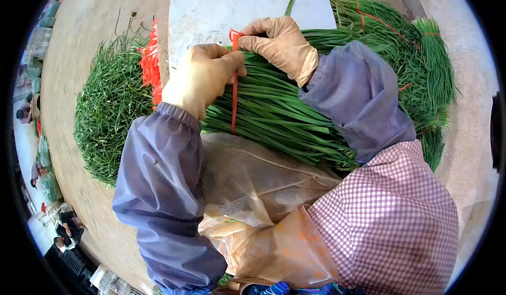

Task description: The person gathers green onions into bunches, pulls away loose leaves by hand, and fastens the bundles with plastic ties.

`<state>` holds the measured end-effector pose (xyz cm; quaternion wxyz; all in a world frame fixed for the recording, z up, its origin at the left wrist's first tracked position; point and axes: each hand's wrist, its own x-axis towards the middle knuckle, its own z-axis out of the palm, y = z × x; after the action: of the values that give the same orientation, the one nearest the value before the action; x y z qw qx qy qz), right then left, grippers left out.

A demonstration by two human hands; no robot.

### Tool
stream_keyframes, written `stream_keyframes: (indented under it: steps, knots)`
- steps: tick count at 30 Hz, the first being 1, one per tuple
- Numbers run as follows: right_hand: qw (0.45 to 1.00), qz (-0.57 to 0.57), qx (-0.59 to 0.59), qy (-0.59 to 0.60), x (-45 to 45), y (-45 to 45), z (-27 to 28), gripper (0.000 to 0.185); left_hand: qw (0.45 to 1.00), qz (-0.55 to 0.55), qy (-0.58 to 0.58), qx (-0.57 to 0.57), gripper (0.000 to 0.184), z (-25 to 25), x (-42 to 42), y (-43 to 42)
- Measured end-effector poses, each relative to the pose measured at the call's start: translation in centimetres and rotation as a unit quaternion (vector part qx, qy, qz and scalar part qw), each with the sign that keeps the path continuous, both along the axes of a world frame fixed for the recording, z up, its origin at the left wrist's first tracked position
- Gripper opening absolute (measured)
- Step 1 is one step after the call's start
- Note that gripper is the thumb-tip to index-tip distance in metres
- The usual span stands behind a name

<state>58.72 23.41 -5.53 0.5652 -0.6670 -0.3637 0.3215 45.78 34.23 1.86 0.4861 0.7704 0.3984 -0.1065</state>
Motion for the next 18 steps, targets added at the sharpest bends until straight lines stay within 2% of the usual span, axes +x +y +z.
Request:
stream_keyframes:
  steps: [4, 7, 8, 11, 12, 14, 15, 16, 18]
  knots:
    - [0.998, 0.01, 0.036, -0.043, -0.4, -0.4, -0.1, 0.015, 0.999, 0.002, 0.003, -0.044, 0.027, 0.2, 0.1, 0.3]
    - [0.988, 0.018, 0.113, -0.101, -0.9, -0.7, -0.6, 0.013, 0.997, 0.003, -0.015, -0.079, 0.025, 0.3, -0.1, 0.4]
    - [0.979, 0.04, 0.123, -0.156, -0.9, -0.9, -0.4, 0.012, 0.996, 0.008, -0.021, -0.084, 0.025, 0.1, -0.1, 0.4]
    - [0.98, 0.047, 0.108, -0.159, -0.9, -0.9, -0.5, 0.019, 0.997, 0.019, -0.037, -0.07, 0.025, -0.8, -0.3, 0.5]
    - [0.987, 0.055, 0.122, -0.088, -1.0, -0.7, -0.6, 0.02, 0.998, 0.021, -0.043, -0.047, 0.025, -0.9, -0.3, 0.2]
    - [0.99, 0.119, 0.057, 0.048, 0.1, -1.1, 0.3, 0.018, 0.999, 0.013, -0.036, -0.004, 0.026, -0.9, -0.3, -0.1]
    - [0.982, 0.15, 0.024, 0.115, 0.6, -1.2, 0.8, 0.018, 1.0, 0.003, -0.022, 0.017, 0.027, -0.8, -0.3, -0.1]
    - [0.967, 0.175, 0.047, 0.181, 1.4, -1.0, 0.1, 0.022, 0.999, -0.008, -0.01, 0.038, 0.027, -0.6, -0.2, -0.2]
    - [0.967, 0.156, 0.056, 0.195, 1.5, -0.5, -0.3, 0.022, 0.997, -0.006, -0.01, 0.081, 0.029, -1.3, -0.3, -0.3]
